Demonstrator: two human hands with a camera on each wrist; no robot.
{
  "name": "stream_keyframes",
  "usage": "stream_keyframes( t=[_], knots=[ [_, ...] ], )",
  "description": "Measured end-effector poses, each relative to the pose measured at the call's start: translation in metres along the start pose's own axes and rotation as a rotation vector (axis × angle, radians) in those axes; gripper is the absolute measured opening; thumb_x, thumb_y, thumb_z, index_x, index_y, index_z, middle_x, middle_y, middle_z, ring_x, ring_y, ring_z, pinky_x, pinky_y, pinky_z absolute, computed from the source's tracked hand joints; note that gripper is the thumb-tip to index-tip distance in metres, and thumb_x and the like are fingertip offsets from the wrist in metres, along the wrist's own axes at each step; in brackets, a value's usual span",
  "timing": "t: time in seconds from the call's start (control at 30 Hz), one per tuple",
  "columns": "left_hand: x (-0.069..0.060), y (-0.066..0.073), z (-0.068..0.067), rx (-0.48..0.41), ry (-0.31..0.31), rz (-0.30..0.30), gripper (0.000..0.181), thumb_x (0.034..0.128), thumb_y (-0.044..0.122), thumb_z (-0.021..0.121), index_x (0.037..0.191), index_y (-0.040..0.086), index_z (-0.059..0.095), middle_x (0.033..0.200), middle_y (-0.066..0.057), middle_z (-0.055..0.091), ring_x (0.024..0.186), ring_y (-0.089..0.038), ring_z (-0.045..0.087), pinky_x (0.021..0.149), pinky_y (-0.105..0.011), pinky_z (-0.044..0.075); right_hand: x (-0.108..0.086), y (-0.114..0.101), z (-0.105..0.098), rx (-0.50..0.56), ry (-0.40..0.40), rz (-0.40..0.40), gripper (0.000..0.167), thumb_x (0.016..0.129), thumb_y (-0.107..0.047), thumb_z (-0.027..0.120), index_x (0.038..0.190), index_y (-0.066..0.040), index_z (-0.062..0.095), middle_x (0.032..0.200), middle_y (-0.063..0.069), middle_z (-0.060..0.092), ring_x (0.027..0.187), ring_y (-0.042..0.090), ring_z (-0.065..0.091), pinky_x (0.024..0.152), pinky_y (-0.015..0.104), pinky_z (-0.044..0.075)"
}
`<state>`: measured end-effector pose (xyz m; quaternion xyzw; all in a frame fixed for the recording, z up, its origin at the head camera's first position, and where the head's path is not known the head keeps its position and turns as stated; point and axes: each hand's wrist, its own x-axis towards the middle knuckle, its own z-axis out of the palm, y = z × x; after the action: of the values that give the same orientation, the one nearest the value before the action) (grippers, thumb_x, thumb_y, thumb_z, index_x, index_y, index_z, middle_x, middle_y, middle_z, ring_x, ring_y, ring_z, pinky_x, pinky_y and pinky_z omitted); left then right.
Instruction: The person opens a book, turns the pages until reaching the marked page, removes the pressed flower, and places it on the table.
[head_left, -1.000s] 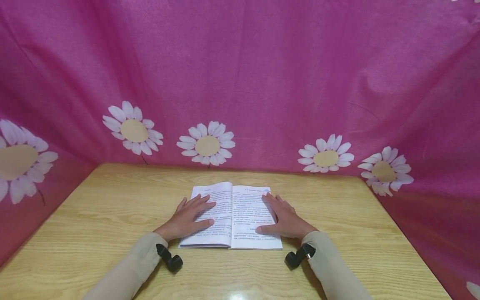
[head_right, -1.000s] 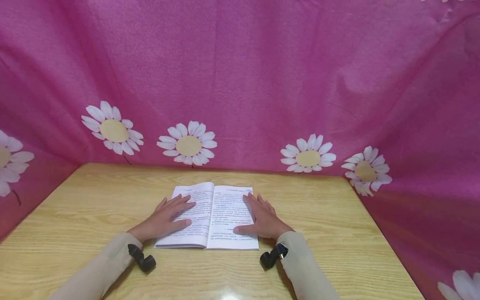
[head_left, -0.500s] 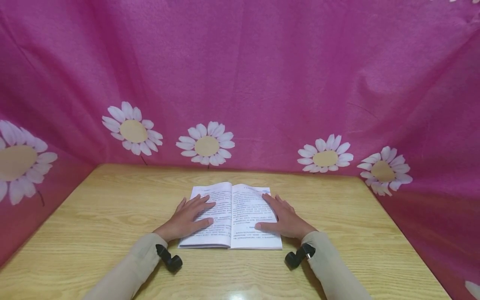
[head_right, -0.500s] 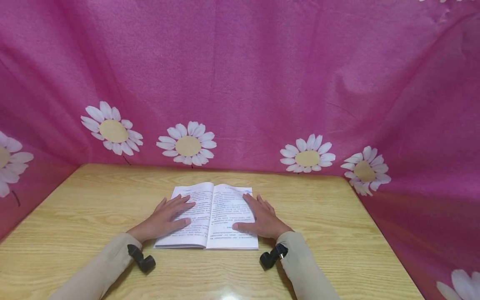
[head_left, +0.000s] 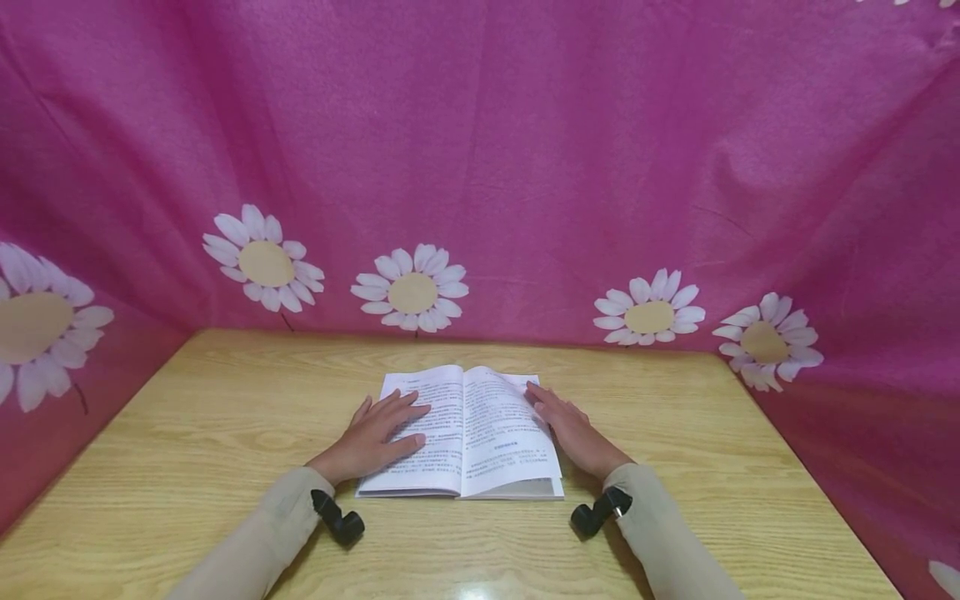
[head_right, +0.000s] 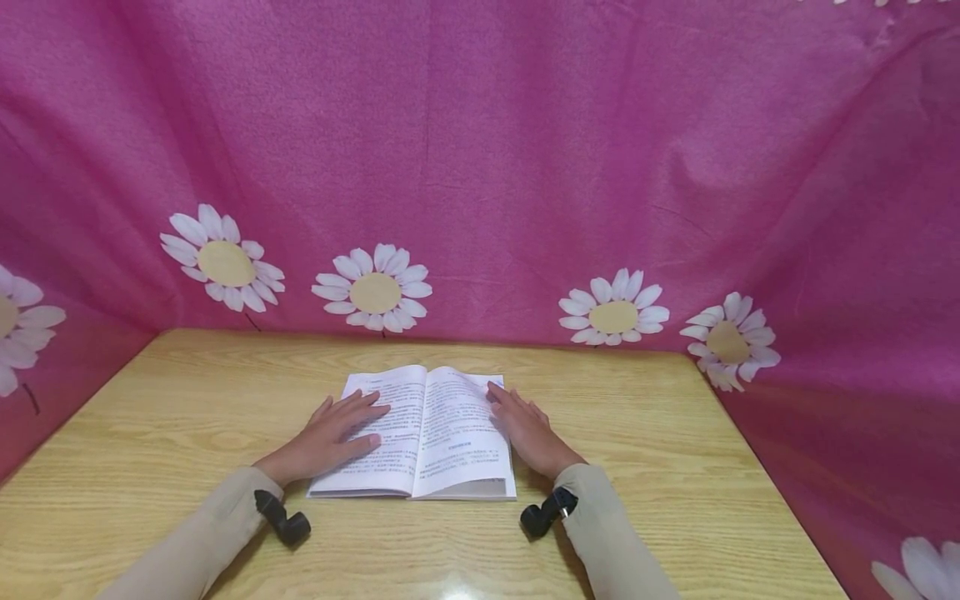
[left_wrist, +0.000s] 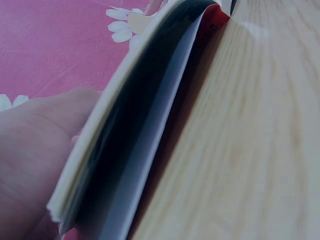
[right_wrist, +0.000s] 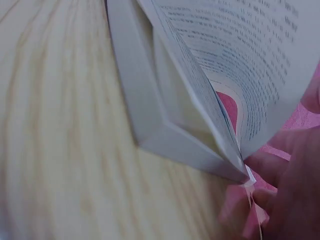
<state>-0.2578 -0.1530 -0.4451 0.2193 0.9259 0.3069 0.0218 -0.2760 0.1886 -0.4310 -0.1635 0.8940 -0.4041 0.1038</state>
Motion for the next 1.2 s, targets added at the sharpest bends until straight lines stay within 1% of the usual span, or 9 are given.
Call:
stream_keyframes(
  t=[0.13,0.27,0.37,0.43,0.5,0.57,0.73,1.03,1.2],
  knots=[
    [0.0000,0.0001,0.0000,0.000,0.000,0.002,0.060,0.0925,0.054,0.054,0.144,0.024,0.047,0.157,-0.003,0.030,0.147,-0.029,0.012,0.115,-0.056,-0.007,0.0006,0.0031,-0.0010,0.093,0.000,0.028,0.051,0.103,-0.046,0.027,0.153,-0.034,0.026,0.159,-0.007,0.022,0.147,0.029,0.004,0.113,0.061,-0.001],
    [-0.0003,-0.0002,0.0001,0.002,-0.001,0.002,0.060,0.0927,0.054,0.054,0.144,0.025,0.047,0.157,-0.003,0.029,0.147,-0.029,0.012,0.115,-0.056,-0.006,0.0007,0.0043,-0.0021,0.142,0.008,0.039,0.049,0.102,-0.048,0.032,0.149,-0.036,0.035,0.157,-0.008,0.025,0.146,0.027,0.011,0.113,0.061,0.002],
    [-0.0004,-0.0005,0.0001,0.002,0.002,0.004,0.059,0.0929,0.053,0.054,0.144,0.024,0.047,0.157,-0.003,0.030,0.147,-0.030,0.012,0.115,-0.056,-0.006,0.0001,0.0043,-0.0027,0.177,-0.009,0.018,0.048,0.101,-0.031,0.034,0.149,-0.034,0.035,0.155,-0.009,0.030,0.146,0.024,0.011,0.115,0.058,0.002],
    [-0.0005,-0.0005,0.0000,-0.001,0.005,0.006,0.059,0.0930,0.053,0.054,0.144,0.024,0.047,0.157,-0.003,0.030,0.147,-0.030,0.012,0.115,-0.056,-0.006,-0.0003,0.0042,-0.0029,0.196,-0.025,0.003,0.055,0.097,-0.018,0.035,0.150,-0.031,0.034,0.155,-0.010,0.032,0.147,0.022,0.008,0.115,0.056,0.000],
    [-0.0005,-0.0004,0.0000,-0.004,0.008,0.009,0.059,0.0931,0.052,0.054,0.144,0.023,0.048,0.156,-0.004,0.030,0.147,-0.030,0.012,0.115,-0.057,-0.006,-0.0011,0.0039,-0.0030,0.198,-0.036,-0.001,0.063,0.092,-0.010,0.037,0.151,-0.031,0.033,0.154,-0.011,0.032,0.148,0.021,0.006,0.116,0.055,-0.002],
    [-0.0008,0.0000,-0.0001,-0.007,0.009,0.012,0.059,0.0931,0.052,0.055,0.144,0.023,0.048,0.156,-0.004,0.030,0.147,-0.031,0.012,0.115,-0.057,-0.006,-0.0014,0.0037,-0.0030,0.175,-0.035,0.006,0.062,0.093,-0.009,0.038,0.151,-0.032,0.032,0.154,-0.012,0.031,0.148,0.020,0.006,0.116,0.055,-0.002],
    [-0.0010,0.0010,-0.0007,-0.006,0.012,0.016,0.058,0.0931,0.052,0.055,0.143,0.023,0.048,0.156,-0.005,0.031,0.147,-0.031,0.013,0.115,-0.057,-0.006,-0.0012,0.0029,-0.0037,0.093,-0.031,-0.038,0.061,0.096,-0.006,0.036,0.153,-0.027,0.029,0.154,-0.009,0.033,0.148,0.021,0.009,0.116,0.055,-0.001],
    [-0.0018,0.0014,-0.0008,0.009,0.009,0.012,0.058,0.0935,0.051,0.055,0.144,0.023,0.047,0.156,-0.005,0.030,0.147,-0.031,0.013,0.115,-0.057,-0.005,-0.0013,0.0026,-0.0041,0.089,-0.027,-0.097,0.057,0.098,-0.005,0.036,0.153,-0.020,0.029,0.153,-0.001,0.036,0.147,0.023,0.011,0.116,0.055,-0.002],
    [-0.0016,0.0017,-0.0005,0.008,0.008,0.010,0.058,0.0936,0.051,0.054,0.144,0.023,0.047,0.156,-0.005,0.030,0.147,-0.031,0.013,0.115,-0.057,-0.005,-0.0013,0.0037,-0.0034,0.108,-0.020,-0.096,0.056,0.100,-0.011,0.042,0.153,-0.019,0.028,0.156,0.004,0.030,0.146,0.027,0.016,0.117,0.055,0.005]
  ],
)
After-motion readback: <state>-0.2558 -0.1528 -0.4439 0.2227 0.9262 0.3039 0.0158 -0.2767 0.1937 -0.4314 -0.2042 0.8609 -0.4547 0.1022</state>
